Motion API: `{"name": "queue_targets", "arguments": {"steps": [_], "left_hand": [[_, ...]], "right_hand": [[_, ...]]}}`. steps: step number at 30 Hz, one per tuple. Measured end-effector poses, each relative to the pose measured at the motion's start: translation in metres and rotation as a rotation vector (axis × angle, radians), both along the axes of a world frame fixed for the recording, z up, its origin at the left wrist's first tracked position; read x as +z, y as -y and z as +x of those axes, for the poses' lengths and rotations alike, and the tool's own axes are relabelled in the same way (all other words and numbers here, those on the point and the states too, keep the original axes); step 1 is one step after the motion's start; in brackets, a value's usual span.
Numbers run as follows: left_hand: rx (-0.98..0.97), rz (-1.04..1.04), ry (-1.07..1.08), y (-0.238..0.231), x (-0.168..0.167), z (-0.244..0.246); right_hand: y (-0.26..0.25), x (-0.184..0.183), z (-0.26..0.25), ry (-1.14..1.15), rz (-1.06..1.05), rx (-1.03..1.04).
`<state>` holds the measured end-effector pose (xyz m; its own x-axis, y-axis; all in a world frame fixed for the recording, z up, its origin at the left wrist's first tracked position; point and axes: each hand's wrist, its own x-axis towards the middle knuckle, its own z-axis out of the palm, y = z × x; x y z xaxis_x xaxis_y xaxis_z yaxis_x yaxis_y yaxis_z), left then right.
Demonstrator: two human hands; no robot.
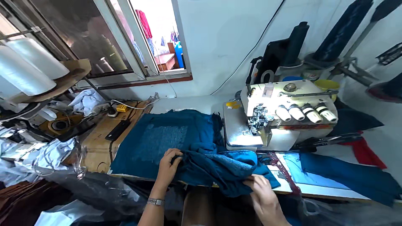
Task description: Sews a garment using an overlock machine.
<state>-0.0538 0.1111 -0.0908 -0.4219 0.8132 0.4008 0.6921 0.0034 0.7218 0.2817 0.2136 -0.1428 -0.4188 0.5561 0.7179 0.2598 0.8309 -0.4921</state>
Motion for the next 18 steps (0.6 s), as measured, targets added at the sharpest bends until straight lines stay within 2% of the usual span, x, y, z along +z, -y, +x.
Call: {"name": "queue_targets", "arguments": {"steps": [4, 7, 9, 12, 14, 16, 18], "left_hand": [[0.043, 0.173, 0.064, 0.013, 0.016, 0.006], [0.122, 0.346, 0.155, 0.039, 0.050, 0.012], [0.139, 0.465, 0.203, 0.065, 0.082, 0.015], [0.160, 0.636, 0.215, 0.120, 0.137, 0.018], [0.190, 0.744, 0.213, 0.173, 0.159, 0.007], [0.227, 0.781, 0.176, 0.232, 0.168, -0.003], [0.313, 0.667, 0.128, 0.269, 0.176, 0.004]], "right_hand": [[-0.006, 0.068, 0.007, -0.138, -0.158, -0.031], [-0.007, 0.136, 0.008, -0.184, -0.095, -0.044], [-0.004, 0.185, 0.006, -0.198, 0.006, 0.029], [0.006, 0.257, -0.005, -0.159, 0.128, 0.182], [0.006, 0.291, -0.021, -0.199, 0.138, 0.361], [0.002, 0.310, -0.052, -0.354, 0.085, 0.655], [0.013, 0.309, -0.099, -0.458, -0.075, 0.860]]}}
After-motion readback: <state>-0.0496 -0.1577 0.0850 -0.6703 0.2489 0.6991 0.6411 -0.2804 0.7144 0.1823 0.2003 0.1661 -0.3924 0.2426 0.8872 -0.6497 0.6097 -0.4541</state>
